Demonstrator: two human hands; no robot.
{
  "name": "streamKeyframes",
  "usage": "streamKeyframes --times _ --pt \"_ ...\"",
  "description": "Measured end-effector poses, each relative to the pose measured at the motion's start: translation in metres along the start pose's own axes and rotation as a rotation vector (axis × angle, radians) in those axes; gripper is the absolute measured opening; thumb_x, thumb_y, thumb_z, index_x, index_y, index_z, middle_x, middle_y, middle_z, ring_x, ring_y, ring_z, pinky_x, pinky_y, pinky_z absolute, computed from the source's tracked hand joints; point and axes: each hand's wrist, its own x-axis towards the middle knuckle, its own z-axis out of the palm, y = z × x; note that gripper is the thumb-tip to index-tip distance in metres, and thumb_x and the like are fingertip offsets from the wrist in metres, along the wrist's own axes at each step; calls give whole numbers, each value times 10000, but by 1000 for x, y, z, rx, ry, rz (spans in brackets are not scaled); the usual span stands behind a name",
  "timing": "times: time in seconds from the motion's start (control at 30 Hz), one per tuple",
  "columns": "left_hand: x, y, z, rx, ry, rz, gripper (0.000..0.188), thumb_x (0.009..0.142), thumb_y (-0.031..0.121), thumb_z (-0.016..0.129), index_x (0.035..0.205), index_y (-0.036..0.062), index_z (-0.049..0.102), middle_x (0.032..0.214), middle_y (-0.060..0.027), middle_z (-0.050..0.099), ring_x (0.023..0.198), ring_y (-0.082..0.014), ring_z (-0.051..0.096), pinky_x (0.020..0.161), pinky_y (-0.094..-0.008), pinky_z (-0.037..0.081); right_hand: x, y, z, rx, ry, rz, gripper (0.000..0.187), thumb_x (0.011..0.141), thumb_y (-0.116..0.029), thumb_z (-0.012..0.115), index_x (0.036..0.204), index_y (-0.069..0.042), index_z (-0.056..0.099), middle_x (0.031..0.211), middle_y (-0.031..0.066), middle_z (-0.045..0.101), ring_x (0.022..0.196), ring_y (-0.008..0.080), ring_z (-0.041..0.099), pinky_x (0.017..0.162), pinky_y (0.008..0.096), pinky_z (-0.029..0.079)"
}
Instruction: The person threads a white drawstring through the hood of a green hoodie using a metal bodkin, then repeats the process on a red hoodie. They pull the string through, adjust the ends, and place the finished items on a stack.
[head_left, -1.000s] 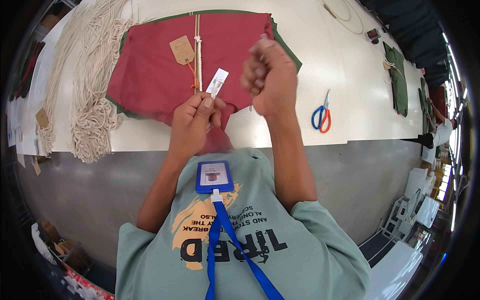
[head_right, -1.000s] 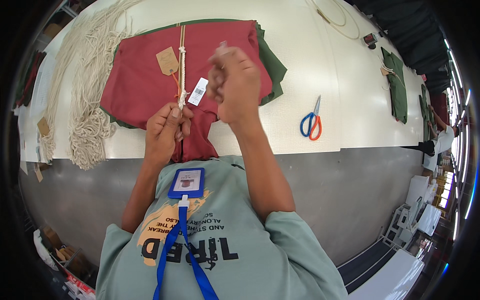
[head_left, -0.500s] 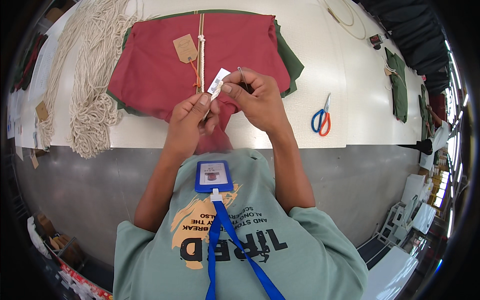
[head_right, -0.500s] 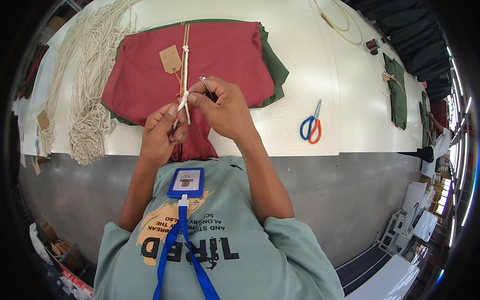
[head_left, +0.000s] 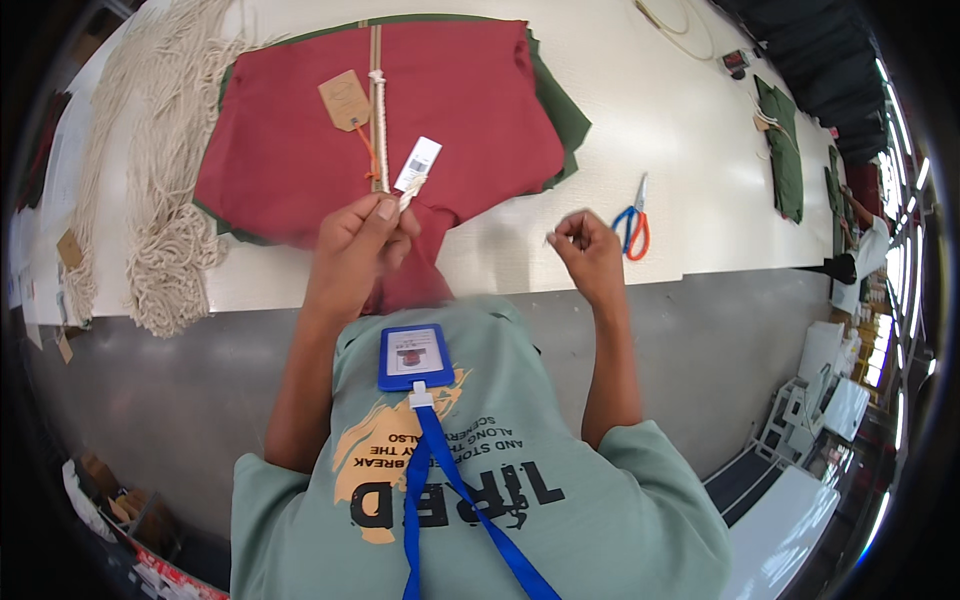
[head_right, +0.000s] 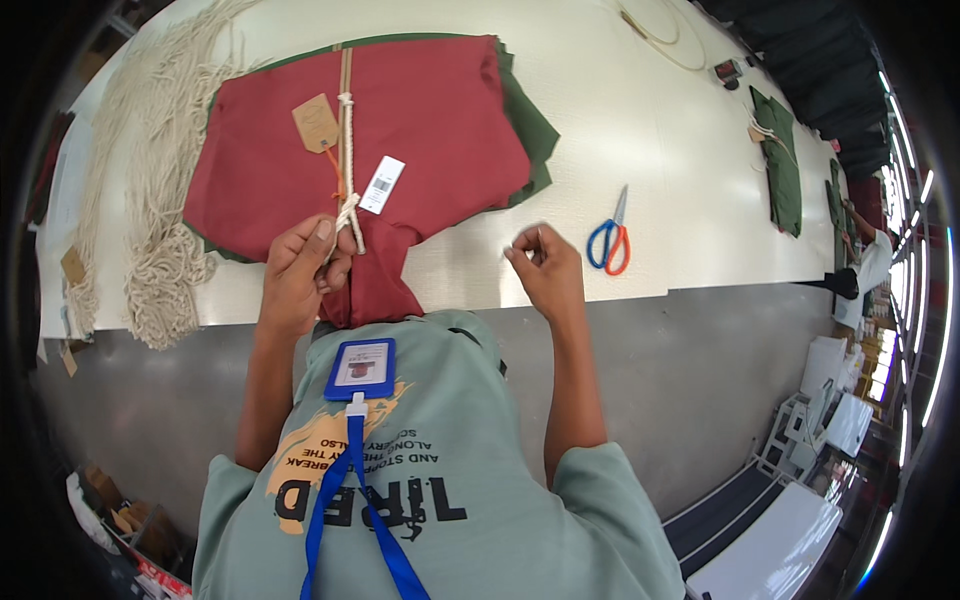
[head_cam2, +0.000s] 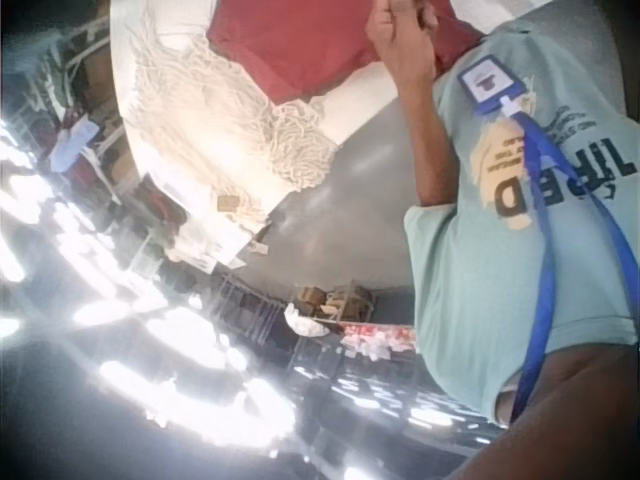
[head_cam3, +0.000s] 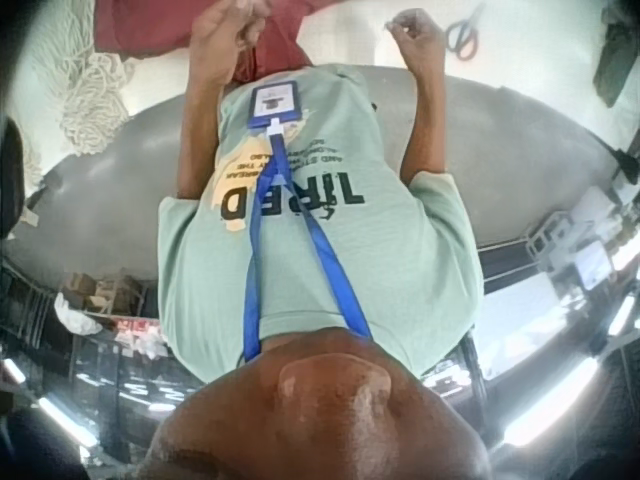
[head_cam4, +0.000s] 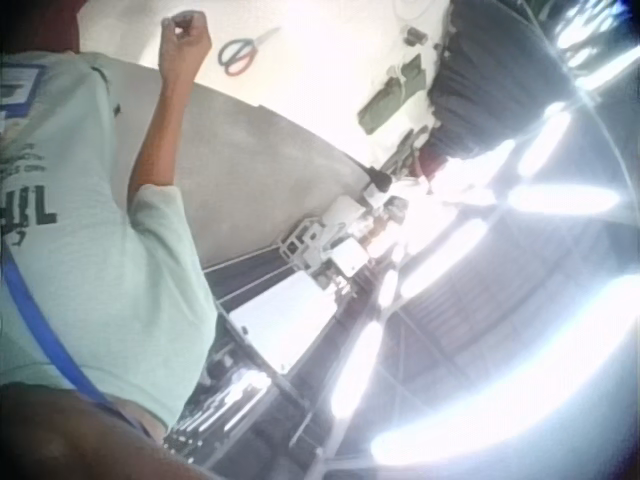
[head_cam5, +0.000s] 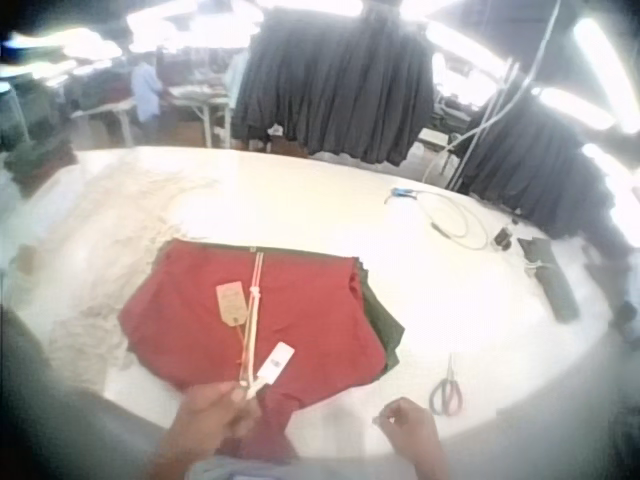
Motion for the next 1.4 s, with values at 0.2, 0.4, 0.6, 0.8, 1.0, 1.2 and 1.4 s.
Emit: streamKeyframes --times 0.2,0.4,0.6,0.8,1.0,1.2,1.4 --pt "15 -6 4 97 -5 21 325 1054 270 480 926 14 635 637 25 490 545 -36 371 493 -216 266 -67 120 -33 -133 181 453 100 847 -7 685 939 19 717 725 46 672 589 105 594 554 258 469" --pt "25 -5 12 198 -50 28 327 1052 259 475 914 3 624 635 23 469 556 -39 357 508 -221 275 -113 185 -50 53 360 609 247 857 61 521 1042 69 685 738 94 690 644 179 678 536 290 549" --pt "28 -2 15 234 -102 57 326 1068 252 465 896 19 614 630 32 457 558 -35 350 513 -220 275 -133 244 -59 184 576 701 290 833 45 470 1038 57 676 856 162 707 723 236 702 596 343 572" --pt "26 -5 12 232 -102 62 328 1075 253 467 886 28 612 628 36 465 552 -25 350 511 -216 268 -138 261 -70 -791 723 459 244 908 -128 542 992 48 690 895 247 696 715 404 676 726 489 545" --pt "24 -9 13 228 -135 56 320 1070 246 478 889 26 624 628 32 477 558 -32 370 515 -220 280 -84 177 -68 153 664 551 302 933 -237 622 972 56 683 722 167 658 671 269 646 654 392 519" --pt "20 -8 26 485 -191 34 322 1072 228 475 928 3 655 626 30 502 549 -26 363 513 -209 288 32 133 11 150 330 460 178 922 -184 610 953 -10 628 684 42 575 558 120 567 453 306 471" --pt "12 1 33 553 -243 54 302 1038 181 472 896 -8 660 624 -15 523 602 -89 475 599 -274 406 77 123 32 -412 492 477 254 879 -273 674 985 -47 724 941 159 746 906 366 714 813 444 560"
